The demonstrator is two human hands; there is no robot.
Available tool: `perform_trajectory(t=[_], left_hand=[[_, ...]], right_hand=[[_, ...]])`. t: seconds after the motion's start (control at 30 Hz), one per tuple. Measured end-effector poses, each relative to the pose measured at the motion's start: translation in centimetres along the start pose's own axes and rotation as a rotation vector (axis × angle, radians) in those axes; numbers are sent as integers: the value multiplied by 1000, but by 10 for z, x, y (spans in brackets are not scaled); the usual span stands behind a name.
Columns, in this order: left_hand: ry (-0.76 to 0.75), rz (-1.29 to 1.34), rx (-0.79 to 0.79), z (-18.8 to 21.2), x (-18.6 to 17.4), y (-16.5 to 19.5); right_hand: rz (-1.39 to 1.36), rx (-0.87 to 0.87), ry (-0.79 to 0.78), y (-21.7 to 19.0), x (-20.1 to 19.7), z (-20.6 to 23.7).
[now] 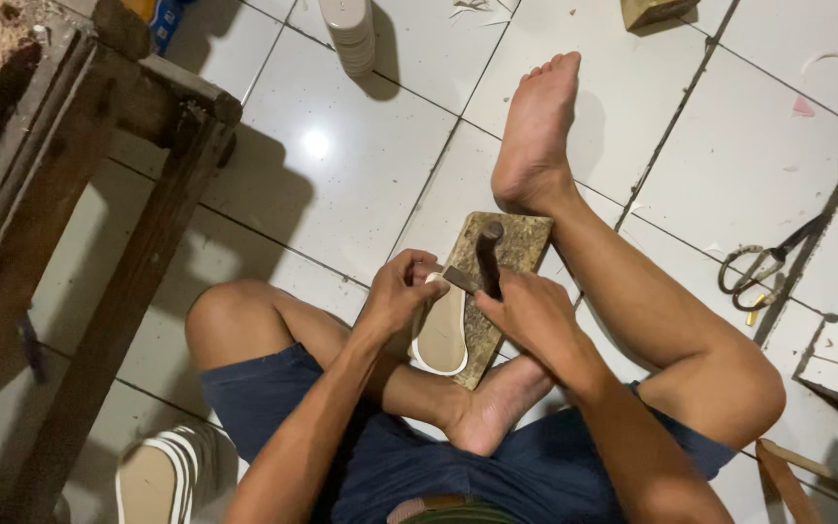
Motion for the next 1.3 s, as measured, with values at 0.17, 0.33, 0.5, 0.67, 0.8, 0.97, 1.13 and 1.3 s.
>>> perform_trajectory(t=[0.17,0.33,0.5,0.67,0.8,0.97,1.13,1.3], left_hand=[[-92,-445,-1,-1,-2,-9],[9,-180,-34,-5,-6,-17],[-82,-366,54,-3,0,-13],[-42,-255,-7,-9,1,-7],[29,-345,-24,-8,-9,0],[-118,-451,21,-8,1,-3],[-42,-256,21,-11,-3,-7],[-169,-436,68,-10,0,-4]], right_hand=[[30,45,7,0,2,-10],[-13,-28,56,-1,5,-4],[52,3,67,5,3,-9],[-16,44,87,2,3,-7],[19,18,27,3,0,-3],[-35,14,65,0,-6,-7],[-24,36,-16,0,-3,-1],[33,0,30,0,-9,-10]])
Point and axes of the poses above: each hand's wrist, its own z-axis away from the middle knuckle, its own x-axis out of the palm, y = z × x, the point moved 7 cm from there along -z, towards the middle knuckle, and after that the axes turned 3 degrees about z, right-handed, at the moved point
